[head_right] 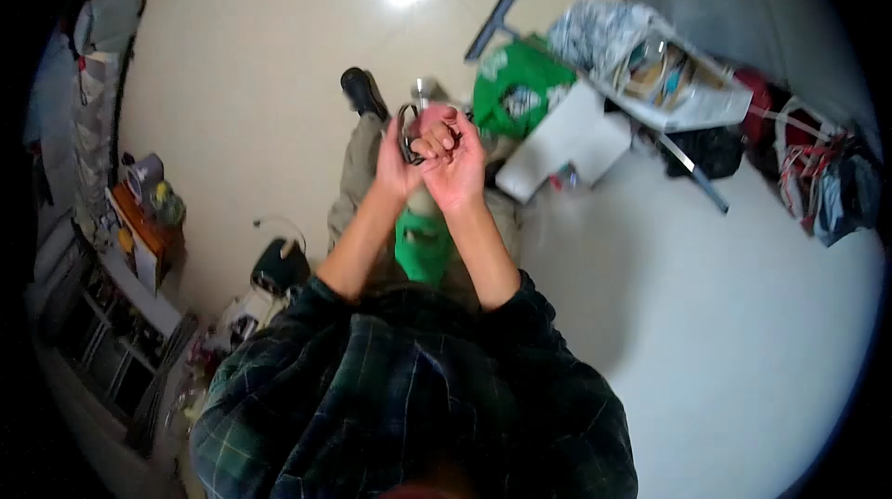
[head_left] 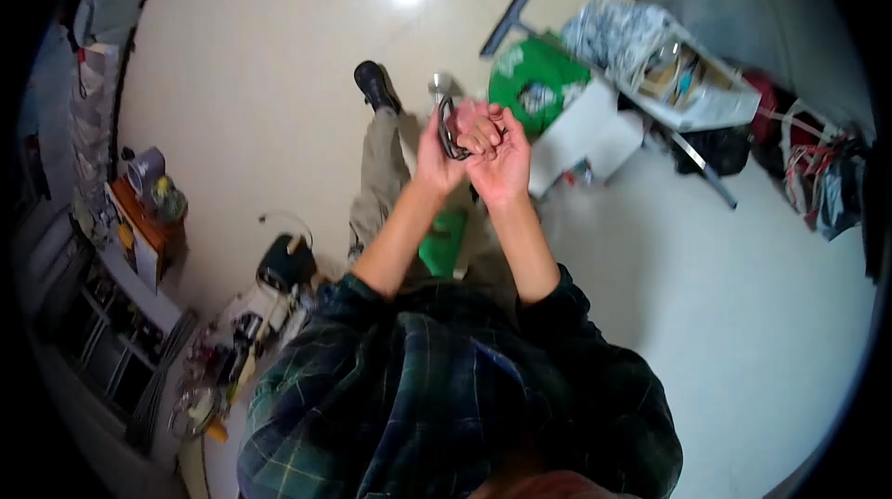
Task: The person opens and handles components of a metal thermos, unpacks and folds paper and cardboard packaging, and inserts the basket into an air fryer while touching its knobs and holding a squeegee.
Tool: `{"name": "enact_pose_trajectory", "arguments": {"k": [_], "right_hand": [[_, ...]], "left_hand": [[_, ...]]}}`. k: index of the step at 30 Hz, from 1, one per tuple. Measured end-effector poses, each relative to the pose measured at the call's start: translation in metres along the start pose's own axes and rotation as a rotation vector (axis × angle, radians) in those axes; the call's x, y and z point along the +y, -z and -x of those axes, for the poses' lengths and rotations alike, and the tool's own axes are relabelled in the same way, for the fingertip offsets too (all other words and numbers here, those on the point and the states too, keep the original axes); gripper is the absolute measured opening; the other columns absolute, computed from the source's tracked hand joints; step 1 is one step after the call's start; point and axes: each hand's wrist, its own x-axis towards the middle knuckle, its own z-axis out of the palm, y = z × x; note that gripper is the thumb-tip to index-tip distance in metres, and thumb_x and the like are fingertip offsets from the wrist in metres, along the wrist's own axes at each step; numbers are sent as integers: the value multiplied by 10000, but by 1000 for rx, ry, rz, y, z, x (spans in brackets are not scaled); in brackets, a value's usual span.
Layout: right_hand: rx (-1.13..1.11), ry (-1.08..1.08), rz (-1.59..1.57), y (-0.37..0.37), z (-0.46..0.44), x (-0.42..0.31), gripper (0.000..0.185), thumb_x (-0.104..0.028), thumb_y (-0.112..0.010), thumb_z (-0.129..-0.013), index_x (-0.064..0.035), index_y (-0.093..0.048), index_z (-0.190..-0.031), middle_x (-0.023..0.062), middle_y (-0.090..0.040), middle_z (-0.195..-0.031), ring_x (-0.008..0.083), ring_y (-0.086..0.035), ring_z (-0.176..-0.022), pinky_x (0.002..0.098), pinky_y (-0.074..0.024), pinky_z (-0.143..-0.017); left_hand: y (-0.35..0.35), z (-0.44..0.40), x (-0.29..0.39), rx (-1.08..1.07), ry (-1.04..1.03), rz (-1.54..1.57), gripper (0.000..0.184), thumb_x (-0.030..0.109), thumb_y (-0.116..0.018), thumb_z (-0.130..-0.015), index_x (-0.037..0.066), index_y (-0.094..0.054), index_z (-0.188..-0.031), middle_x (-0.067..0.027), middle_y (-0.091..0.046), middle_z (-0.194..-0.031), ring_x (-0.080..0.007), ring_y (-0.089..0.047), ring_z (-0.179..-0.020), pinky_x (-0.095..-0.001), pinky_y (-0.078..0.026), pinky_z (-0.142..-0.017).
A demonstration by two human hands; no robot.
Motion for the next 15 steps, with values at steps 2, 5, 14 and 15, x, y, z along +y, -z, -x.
{"name": "enact_pose_trajectory", "arguments": {"k": [2, 5, 14, 15], "right_hand": [[177, 4, -4, 70, 34, -1, 186, -235, -513, -912, -59, -555, -869, -26, -373, -599, 79, -297, -486, 251, -336, -577], [377, -19, 170, 156, 58, -15, 170, -237, -577, -877, -67, -572, -887, -25, -407, -624, 96, -390, -550, 293, -414, -683], [362, -112, 1434, 322, -60, 2, 368, -334, -458, -954, -21, -572, -1109, 48, -617, -988, 153, -588, -878, 288, -477, -800], [287, -145, 1405, 322, -79, 15, 381, -332, -444, -960, -19, -558, -1147, 52, -615, -1000, 160, -586, -906, 292, -469, -832]], "left_hand": [[51, 12, -3, 129, -19, 90, 294, 193, -433, -942, 2, -516, -1150, -147, -592, -1020, -237, -606, -817, -371, -537, -741], [59, 32, -2, 435, -156, -229, 272, 50, -472, -911, 21, -491, -1181, -102, -591, -960, -151, -570, -660, -275, -500, -577], [283, 18, 76, 305, 239, -1274, 247, 200, -442, -968, 49, -534, -1140, 24, -539, -825, -46, -395, -563, -196, -327, -498], [310, 18, 81, 276, 261, -1417, 246, 213, -443, -970, 50, -559, -1113, 35, -537, -807, -39, -398, -574, -195, -333, -506]]}}
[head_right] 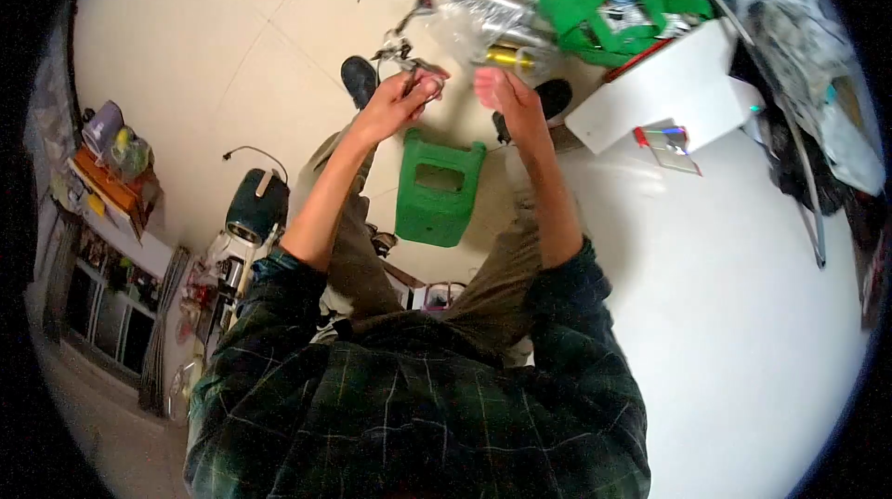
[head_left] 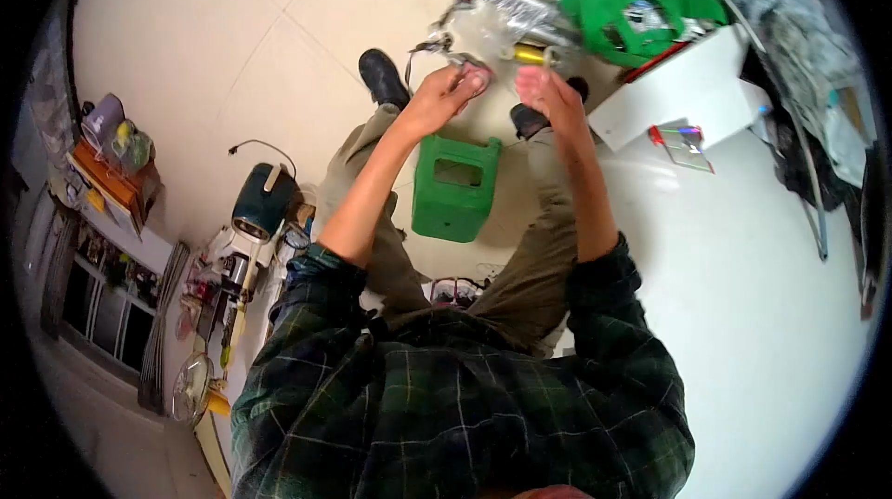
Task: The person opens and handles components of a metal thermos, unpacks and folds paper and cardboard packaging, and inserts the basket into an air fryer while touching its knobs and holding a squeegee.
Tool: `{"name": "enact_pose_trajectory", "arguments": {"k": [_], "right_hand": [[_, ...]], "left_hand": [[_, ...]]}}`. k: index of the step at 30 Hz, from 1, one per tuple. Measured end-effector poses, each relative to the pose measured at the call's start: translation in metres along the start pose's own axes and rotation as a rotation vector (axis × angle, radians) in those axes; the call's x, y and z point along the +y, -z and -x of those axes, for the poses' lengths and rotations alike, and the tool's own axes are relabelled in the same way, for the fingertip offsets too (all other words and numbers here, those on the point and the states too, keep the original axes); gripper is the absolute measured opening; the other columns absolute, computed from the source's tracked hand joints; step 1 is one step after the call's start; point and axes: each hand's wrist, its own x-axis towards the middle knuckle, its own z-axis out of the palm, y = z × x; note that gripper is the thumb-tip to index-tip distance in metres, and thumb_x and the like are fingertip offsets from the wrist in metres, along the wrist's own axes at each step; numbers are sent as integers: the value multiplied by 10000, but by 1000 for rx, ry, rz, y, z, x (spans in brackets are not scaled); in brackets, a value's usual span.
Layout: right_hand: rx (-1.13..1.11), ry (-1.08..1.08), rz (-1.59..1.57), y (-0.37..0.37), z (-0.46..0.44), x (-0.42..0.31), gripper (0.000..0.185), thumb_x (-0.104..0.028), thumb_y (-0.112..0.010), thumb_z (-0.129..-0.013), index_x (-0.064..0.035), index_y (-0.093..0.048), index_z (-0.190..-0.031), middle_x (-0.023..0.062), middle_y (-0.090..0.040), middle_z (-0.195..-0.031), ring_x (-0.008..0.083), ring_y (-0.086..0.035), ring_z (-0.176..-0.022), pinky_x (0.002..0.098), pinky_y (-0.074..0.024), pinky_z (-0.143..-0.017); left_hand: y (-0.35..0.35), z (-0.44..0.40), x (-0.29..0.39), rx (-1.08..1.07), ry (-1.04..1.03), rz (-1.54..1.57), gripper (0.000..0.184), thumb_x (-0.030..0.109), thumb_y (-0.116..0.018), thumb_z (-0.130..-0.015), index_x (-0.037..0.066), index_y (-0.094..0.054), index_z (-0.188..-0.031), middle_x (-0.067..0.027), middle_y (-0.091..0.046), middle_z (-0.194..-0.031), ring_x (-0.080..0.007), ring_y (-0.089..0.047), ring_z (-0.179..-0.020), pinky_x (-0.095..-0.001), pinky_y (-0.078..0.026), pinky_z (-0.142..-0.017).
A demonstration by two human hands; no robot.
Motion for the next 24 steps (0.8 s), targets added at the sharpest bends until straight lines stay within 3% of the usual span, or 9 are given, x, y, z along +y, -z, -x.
{"name": "enact_pose_trajectory", "arguments": {"k": [4, 5, 9, 14, 15, 18, 20, 22, 24], "right_hand": [[-243, -202, -84, -39, -53, 31, 403, -332, -424, -971, 1, -546, -1162, 48, -582, -999, 109, -537, -943, 261, -438, -830], [-196, -25, 29, -54, -57, 34, 385, -349, -488, -941, -20, -588, -1113, 40, -569, -903, 76, -512, -864, 249, -432, -769], [-297, -231, 404, -38, -58, -5, 393, -358, -592, -868, 0, -625, -1026, 47, -584, -823, 71, -517, -807, 229, -431, -697], [-296, 16, 285, -34, -56, -25, 345, -299, -525, -923, 21, -604, -1026, 63, -620, -896, 91, -558, -838, 238, -468, -698], [-279, -12, 132, -34, -53, -30, 330, -278, -503, -940, 25, -595, -1033, 67, -629, -918, 101, -572, -846, 246, -480, -707], [-184, -95, 3, -37, -42, -42, 328, -260, -463, -964, 29, -577, -1068, 58, -630, -943, 112, -584, -877, 251, -482, -759], [-176, -73, -35, -29, -39, -38, 310, -261, -497, -950, 12, -574, -1076, 34, -622, -939, 117, -590, -872, 248, -483, -770], [116, 430, 508, -27, -37, -33, 241, -210, -503, -945, -17, -581, -1065, 15, -619, -970, 118, -593, -894, 253, -482, -801], [163, 523, 504, -34, -20, -38, 224, -130, -512, -924, -46, -576, -1122, 44, -617, -1054, 173, -567, -1026, 299, -432, -917]], "left_hand": [[11, -27, -29, 43, -523, -541, 204, 180, -492, -917, 6, -572, -986, -131, -599, -798, -311, -565, -671, -370, -450, -614], [11, -29, -29, 71, -503, -531, 196, 168, -525, -870, -16, -562, -925, -213, -586, -822, -421, -556, -784, -454, -455, -675], [-8, -28, 2, -233, -294, -850, 198, 153, -557, -839, -26, -548, -924, -219, -592, -807, -402, -577, -782, -463, -459, -671], [-11, -23, 19, 69, -368, -372, 226, 191, -602, -850, -20, -542, -907, -226, -576, -767, -353, -590, -708, -396, -475, -657], [-6, -16, 33, 56, -266, -300, 217, 196, -580, -889, -13, -559, -944, -142, -578, -728, -218, -572, -648, -309, -469, -622], [-4, -7, 25, 202, -482, -41, 190, 164, -535, -924, 0, -564, -1015, -45, -562, -720, -113, -505, -629, -240, -439, -568], [7, 11, 38, 215, -498, -56, 170, 105, -527, -909, -21, -553, -1021, -121, -597, -778, -218, -573, -632, -299, -441, -549], [14, 29, 50, 70, -221, 239, 165, 111, -512, -927, -23, -562, -1010, -40, -560, -715, -82, -488, -585, -228, -383, -502], [13, 40, 45, 49, -258, 299, 164, 116, -505, -934, -20, -568, -1001, 2, -525, -693, -44, -432, -572, -194, -343, -492]]}}
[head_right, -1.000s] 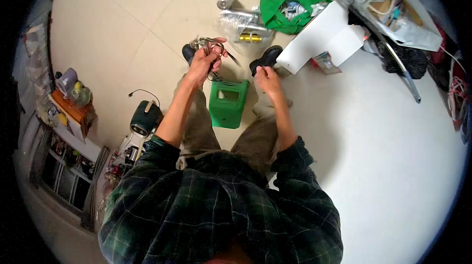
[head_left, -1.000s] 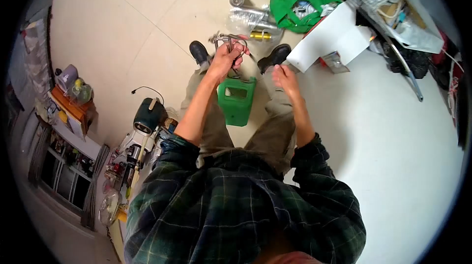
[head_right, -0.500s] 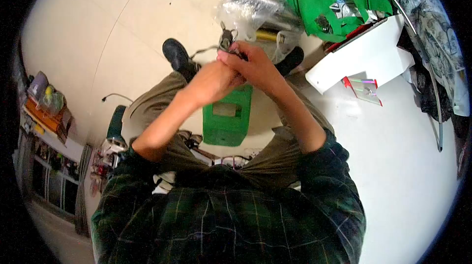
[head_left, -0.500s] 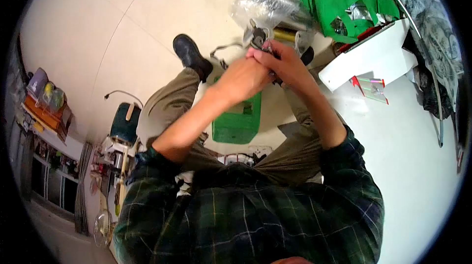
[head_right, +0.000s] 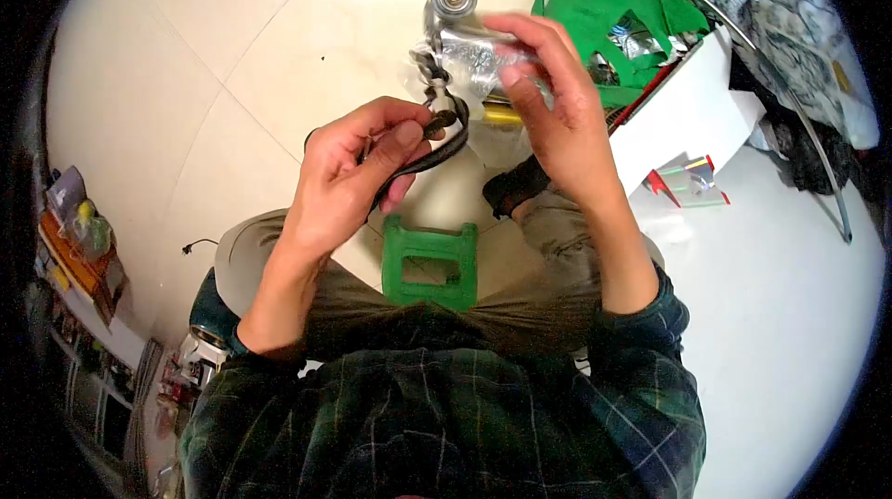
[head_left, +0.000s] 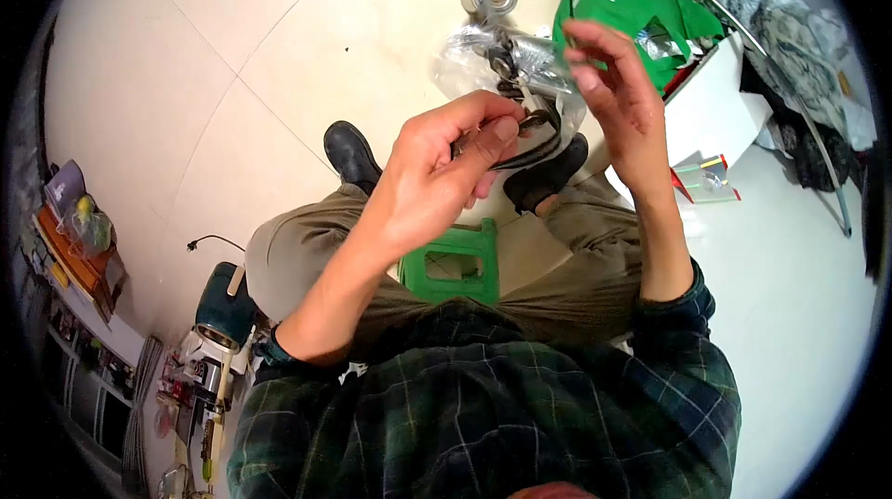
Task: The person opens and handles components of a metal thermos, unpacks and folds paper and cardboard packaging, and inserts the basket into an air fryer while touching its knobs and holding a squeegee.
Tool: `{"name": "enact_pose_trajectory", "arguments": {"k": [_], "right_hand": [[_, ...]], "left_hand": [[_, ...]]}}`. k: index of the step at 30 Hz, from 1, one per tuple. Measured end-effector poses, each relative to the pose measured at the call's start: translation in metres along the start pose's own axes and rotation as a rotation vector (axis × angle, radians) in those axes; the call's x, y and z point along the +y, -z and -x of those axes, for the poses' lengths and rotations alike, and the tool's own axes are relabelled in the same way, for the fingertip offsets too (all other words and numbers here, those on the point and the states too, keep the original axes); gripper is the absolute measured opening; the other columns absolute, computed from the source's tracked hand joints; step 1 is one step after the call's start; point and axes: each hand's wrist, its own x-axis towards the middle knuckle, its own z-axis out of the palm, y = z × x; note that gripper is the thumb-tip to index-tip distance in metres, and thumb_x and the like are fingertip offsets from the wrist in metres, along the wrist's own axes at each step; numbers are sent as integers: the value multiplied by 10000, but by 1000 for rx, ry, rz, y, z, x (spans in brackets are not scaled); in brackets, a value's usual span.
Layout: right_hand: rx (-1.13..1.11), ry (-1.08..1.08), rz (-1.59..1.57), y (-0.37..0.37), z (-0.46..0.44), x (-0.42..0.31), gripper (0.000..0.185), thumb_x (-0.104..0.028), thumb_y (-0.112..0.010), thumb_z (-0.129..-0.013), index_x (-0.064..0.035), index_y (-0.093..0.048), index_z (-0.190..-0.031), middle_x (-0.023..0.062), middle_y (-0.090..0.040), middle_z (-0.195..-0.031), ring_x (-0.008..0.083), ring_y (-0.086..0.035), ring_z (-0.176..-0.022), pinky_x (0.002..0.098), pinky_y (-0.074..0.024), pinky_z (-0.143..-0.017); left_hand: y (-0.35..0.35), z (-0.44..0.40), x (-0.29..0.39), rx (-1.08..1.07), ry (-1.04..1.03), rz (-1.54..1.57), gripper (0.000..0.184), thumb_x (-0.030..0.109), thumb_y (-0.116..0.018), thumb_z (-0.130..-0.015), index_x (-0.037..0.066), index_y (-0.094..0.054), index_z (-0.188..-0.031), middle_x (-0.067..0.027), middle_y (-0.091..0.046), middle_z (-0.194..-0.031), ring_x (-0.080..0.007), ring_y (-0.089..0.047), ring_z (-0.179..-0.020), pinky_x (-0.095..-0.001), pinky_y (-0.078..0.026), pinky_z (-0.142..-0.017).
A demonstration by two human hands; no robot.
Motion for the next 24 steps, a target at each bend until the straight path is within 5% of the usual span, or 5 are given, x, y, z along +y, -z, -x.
{"name": "enact_pose_trajectory", "arguments": {"k": [6, 13, 17, 21, 24], "right_hand": [[-567, 279, -48, 2, 42, -24, 279, -159, -503, -931, -25, -567, -1168, 60, -607, -1074, 153, -531, -1038, 292, -410, -912], [-266, 386, -246, -5, 71, -4, 227, -226, -500, -941, -14, -581, -947, -6, -541, -769, 86, -544, -718, 214, -459, -693], [-137, 222, -1137, 44, 62, 5, 187, -191, -452, -965, -45, -509, -862, 15, -505, -652, 162, -545, -646, 267, -503, -653], [-261, 77, -1131, 52, 87, 0, 226, -292, -541, -924, -81, -519, -846, -34, -441, -625, 100, -421, -520, 215, -362, -470], [-535, 203, -884, 74, 89, 9, 245, -237, -507, -921, -14, -593, -871, 15, -572, -715, 74, -515, -602, 193, -430, -598]], "left_hand": [[4, 39, -11, -195, -227, -265, 183, 147, -481, -947, 3, -582, -995, 25, -491, -685, -34, -403, -593, -187, -341, -524], [-5, 55, -29, 264, -929, -702, 167, 180, -515, -925, 38, -600, -947, -69, -542, -615, -124, -504, -575, -277, -450, -580], [-14, 55, -43, 286, -936, -536, 174, 196, -521, -927, 42, -584, -978, -53, -599, -735, -114, -538, -680, -265, -457, -628], [-70, 55, -119, -379, -594, -883, 309, 297, -556, -906, 79, -608, -1119, -68, -620, -1072, -157, -565, -1007, -351, -437, -924], [-50, -16, -139, -174, -362, -523, 252, 203, -582, -878, 19, -647, -1037, -59, -651, -977, -138, -610, -861, -291, -505, -790]]}}
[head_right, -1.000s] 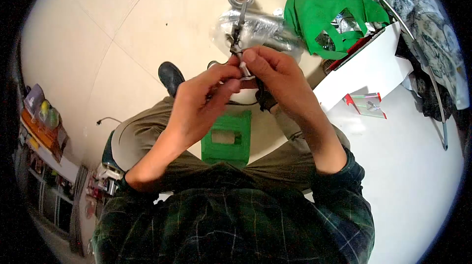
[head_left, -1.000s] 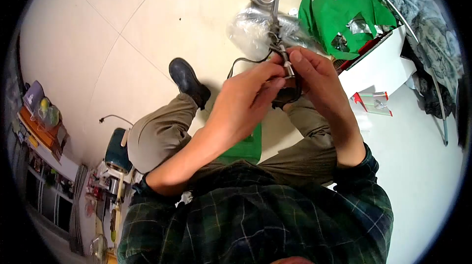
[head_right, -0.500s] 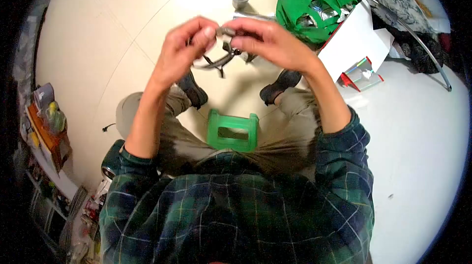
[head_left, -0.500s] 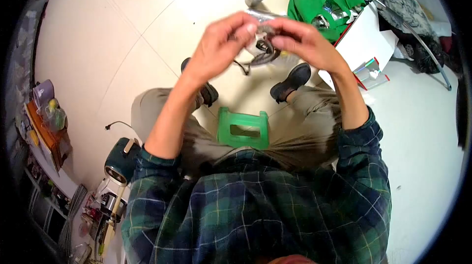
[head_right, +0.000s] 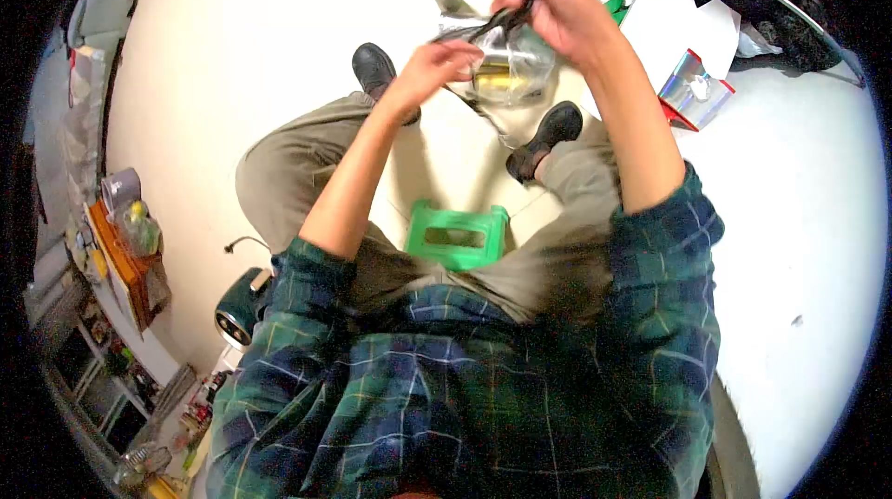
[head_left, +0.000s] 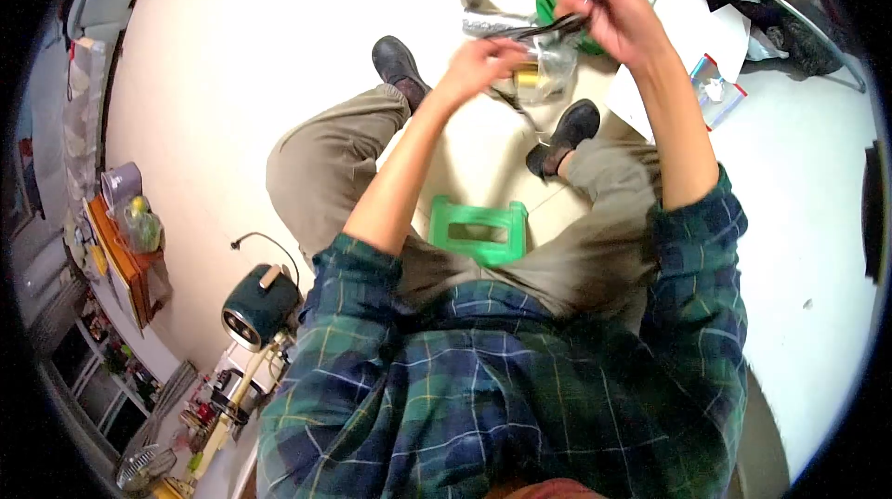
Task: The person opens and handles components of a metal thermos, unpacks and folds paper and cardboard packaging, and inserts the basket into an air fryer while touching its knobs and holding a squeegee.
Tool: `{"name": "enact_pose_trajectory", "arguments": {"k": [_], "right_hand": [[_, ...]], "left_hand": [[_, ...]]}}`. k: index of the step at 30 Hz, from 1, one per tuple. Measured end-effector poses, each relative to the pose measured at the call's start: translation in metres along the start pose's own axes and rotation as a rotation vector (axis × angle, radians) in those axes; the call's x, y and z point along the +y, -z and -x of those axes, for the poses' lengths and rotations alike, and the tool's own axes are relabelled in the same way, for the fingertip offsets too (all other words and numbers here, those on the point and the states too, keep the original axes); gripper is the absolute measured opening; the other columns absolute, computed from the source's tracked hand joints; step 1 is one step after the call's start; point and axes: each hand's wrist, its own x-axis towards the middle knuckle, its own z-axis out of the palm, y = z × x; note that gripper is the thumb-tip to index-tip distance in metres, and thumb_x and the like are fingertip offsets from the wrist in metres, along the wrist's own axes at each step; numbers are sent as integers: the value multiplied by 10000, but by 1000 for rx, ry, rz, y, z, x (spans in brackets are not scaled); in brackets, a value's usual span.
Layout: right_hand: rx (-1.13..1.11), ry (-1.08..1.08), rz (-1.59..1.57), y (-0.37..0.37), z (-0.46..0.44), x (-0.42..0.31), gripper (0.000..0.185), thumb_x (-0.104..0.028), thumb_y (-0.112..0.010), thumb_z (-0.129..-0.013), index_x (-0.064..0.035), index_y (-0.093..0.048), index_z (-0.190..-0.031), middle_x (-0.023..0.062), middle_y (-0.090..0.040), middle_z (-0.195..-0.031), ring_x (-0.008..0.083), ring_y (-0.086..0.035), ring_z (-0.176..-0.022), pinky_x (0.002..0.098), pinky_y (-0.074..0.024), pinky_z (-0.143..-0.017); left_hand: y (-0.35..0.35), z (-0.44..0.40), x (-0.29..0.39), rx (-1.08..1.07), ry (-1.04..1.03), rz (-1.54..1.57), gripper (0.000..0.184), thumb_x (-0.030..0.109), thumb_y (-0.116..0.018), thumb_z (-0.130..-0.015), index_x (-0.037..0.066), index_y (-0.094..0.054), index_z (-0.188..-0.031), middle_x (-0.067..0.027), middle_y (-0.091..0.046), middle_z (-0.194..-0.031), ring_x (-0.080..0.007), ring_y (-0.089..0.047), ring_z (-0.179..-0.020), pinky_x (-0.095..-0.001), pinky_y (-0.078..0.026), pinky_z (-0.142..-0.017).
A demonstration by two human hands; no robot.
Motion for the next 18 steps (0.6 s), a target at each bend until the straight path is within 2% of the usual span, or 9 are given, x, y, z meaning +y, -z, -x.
{"name": "enact_pose_trajectory", "arguments": {"k": [1, 2, 4, 6, 8, 10, 12, 14, 18], "right_hand": [[170, 10, 352, -10, 6, 10, 245, -245, -509, -923, -36, -581, -816, -19, -523, -631, 51, -469, -542, 196, -409, -542], [153, -158, 377, -15, 10, 13, 250, -256, -509, -926, -35, -582, -833, -37, -489, -598, 44, -440, -496, 193, -398, -511], [227, -380, 230, -23, 19, 11, 299, -276, -475, -943, -58, -544, -751, -50, -445, -569, 27, -400, -456, 187, -369, -445], [173, -503, 324, -12, 33, -7, 311, -291, -467, -944, -70, -523, -732, -57, -423, -536, 20, -352, -401, 198, -335, -386], [74, -600, 203, -5, 43, -25, 355, -339, -482, -935, -65, -535, -715, -56, -440, -513, 17, -365, -386, 195, -292, -344], [26, -713, 233, -6, 46, -37, 331, -341, -536, -906, -23, -594, -834, 29, -539, -563, 43, -407, -393, 193, -283, -333], [192, -567, 237, -12, 65, -51, 329, -319, -580, -876, 7, -610, -908, 98, -574, -600, 56, -414, -393, 189, -282, -335], [195, -535, 371, -9, 61, -69, 327, -278, -609, -846, 25, -596, -966, 130, -595, -641, 80, -439, -406, 209, -325, -363], [237, -459, 985, 17, 46, -58, 304, -274, -518, -885, 8, -597, -969, 82, -607, -707, 83, -428, -449, 236, -362, -408]], "left_hand": [[18, -32, -22, 97, 53, -67, 188, 131, -580, -845, 6, -667, -956, -36, -661, -882, -112, -603, -729, -249, -512, -677], [22, -46, -1, 171, 1, 32, 156, 99, -579, -810, -6, -670, -880, -47, -660, -805, -103, -569, -630, -233, -479, -593], [50, -74, 5, -290, 86, 181, 138, 112, -608, -817, -9, -667, -848, -74, -666, -791, -105, -567, -607, -237, -471, -587], [69, -66, 31, -417, 211, 367, 142, 131, -623, -812, -10, -640, -819, -62, -640, -746, -96, -529, -564, -230, -450, -555], [133, -94, -36, -153, 193, 526, 193, 146, -677, -790, -16, -624, -882, -60, -626, -724, -108, -531, -565, -226, -454, -557], [138, -129, -70, 454, 228, 171, 350, 131, -727, -742, -14, -589, -1029, -113, -641, -871, -148, -590, -684, -234, -487, -596], [126, -168, -110, 460, 85, -216, 840, 152, -832, -601, 39, -374, -1295, -196, -467, -1251, -294, -533, -1080, -372, -500, -838], [106, -199, -145, 451, -300, -752, 920, 152, -850, -535, 37, -358, -1304, -196, -448, -1273, -346, -500, -1120, -393, -440, -932], [84, -213, -137, 610, -26, -373, 805, 163, -831, -533, 46, -409, -1209, -153, -584, -1092, -282, -574, -1020, -354, -449, -908]]}}
